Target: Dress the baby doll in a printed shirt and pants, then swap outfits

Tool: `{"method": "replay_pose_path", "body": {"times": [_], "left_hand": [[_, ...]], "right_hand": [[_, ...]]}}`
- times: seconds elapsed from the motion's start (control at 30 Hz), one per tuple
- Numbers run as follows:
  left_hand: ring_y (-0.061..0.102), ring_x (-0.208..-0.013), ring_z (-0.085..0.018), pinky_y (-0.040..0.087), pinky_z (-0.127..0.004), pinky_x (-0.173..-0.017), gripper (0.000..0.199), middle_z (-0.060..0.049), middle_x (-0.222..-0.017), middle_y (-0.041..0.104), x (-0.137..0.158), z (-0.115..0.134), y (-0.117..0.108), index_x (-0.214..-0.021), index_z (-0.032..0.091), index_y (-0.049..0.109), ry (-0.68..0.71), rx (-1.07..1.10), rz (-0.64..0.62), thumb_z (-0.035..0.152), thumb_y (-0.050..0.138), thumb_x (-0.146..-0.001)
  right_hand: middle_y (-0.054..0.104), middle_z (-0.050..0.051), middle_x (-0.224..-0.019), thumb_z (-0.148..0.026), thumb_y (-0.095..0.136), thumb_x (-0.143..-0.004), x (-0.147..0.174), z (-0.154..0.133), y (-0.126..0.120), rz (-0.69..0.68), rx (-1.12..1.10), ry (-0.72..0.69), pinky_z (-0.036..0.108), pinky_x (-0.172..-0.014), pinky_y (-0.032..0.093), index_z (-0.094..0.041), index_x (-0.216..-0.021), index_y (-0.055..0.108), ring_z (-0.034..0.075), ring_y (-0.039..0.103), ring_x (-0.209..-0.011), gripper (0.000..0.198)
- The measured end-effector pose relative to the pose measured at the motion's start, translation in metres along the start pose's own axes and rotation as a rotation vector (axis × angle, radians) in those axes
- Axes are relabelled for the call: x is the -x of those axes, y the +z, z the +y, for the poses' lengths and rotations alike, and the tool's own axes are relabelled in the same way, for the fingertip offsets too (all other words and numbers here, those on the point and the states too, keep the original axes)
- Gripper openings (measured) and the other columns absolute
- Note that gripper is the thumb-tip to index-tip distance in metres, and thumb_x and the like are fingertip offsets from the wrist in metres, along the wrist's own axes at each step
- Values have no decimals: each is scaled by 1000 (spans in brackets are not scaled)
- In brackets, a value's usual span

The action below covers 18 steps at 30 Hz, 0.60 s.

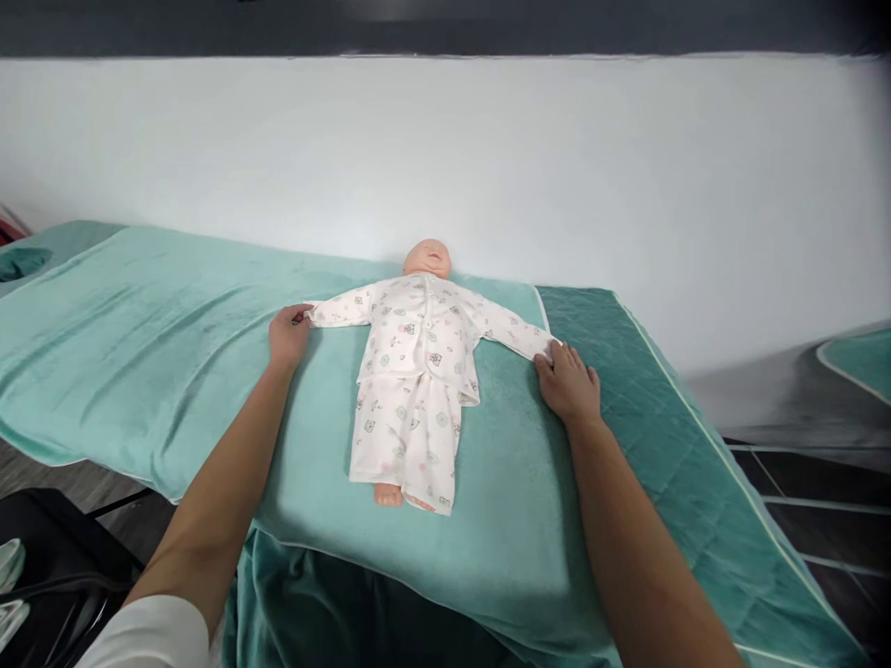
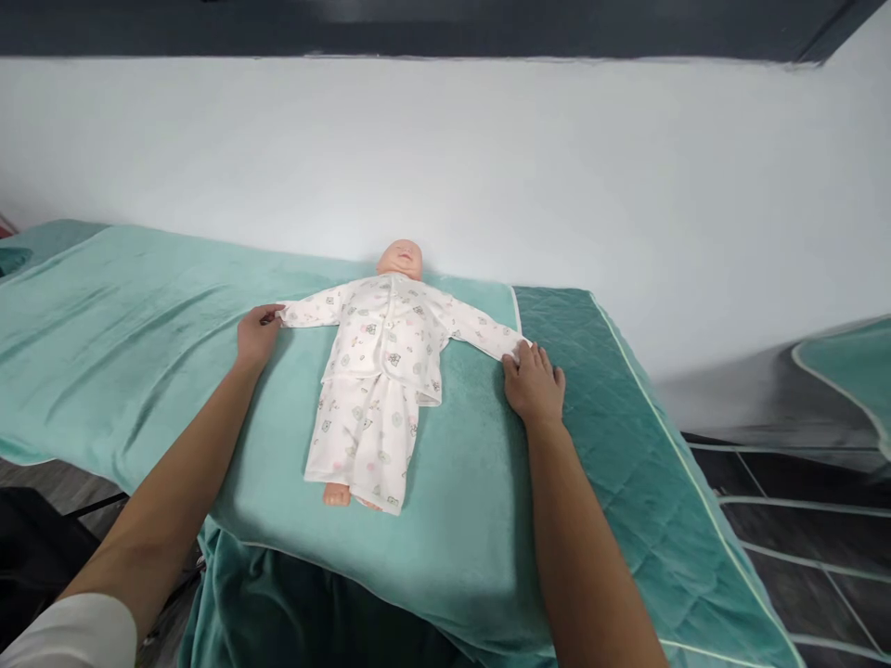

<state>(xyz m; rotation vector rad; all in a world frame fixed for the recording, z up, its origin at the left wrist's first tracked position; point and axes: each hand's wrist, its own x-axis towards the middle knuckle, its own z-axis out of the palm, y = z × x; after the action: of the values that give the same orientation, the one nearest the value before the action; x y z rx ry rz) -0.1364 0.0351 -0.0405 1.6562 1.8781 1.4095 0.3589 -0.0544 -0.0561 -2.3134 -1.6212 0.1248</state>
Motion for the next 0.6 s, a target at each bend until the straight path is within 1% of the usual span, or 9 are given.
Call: {"method": "replay_pose_path", "body": {"times": [0.07,0.17,0.33,0.4,0.5,0.6], "left_hand": [[63,-88,-17,50,-29,-87,37,-7,-101,73,0,3,0,-107,16,74,-5,80,-2,18,53,-77],[63,-86,-15,50,-26,-84,38,-5,-104,73,2,9,-1,-109,16,72,-31,151,-41,17,53,-77],[59,-75,-14,49,-26,-76,37,-4,-107,73,1,14,-3,-112,19,73,-65,112,-64,27,60,-78],[61,-78,-14,49,-26,-78,37,-5,-106,74,-1,11,-1,-111,18,73,-61,142,-71,27,61,-78],[66,-90,-17,51,-28,-85,38,-7,-108,75,-6,5,3,-113,15,73,-54,249,-62,25,61,-78],[67,-102,-20,52,-32,-94,45,-9,-111,75,-12,-1,6,-121,14,70,-62,388,13,25,67,-78]], "right_hand": [[35,15,-162,-46,25,-103,0,1,1,3,2,-3,57,-121,23,-17,-154,36,29,29,-152,60],[35,15,-162,-45,27,-103,-1,1,1,7,-4,-4,57,-121,23,-16,-154,37,29,29,-152,60],[37,16,-161,-44,29,-102,0,1,1,17,-13,-1,57,-120,24,-16,-153,39,30,31,-151,59],[38,16,-161,-45,28,-102,0,1,1,18,-18,-1,57,-120,24,-16,-153,39,30,31,-151,59],[39,15,-160,-45,29,-102,-1,2,1,21,-15,-1,56,-120,24,-17,-152,40,29,32,-150,59],[41,15,-159,-44,30,-102,-2,2,1,33,-10,-7,54,-120,25,-16,-151,42,29,34,-149,58]]}}
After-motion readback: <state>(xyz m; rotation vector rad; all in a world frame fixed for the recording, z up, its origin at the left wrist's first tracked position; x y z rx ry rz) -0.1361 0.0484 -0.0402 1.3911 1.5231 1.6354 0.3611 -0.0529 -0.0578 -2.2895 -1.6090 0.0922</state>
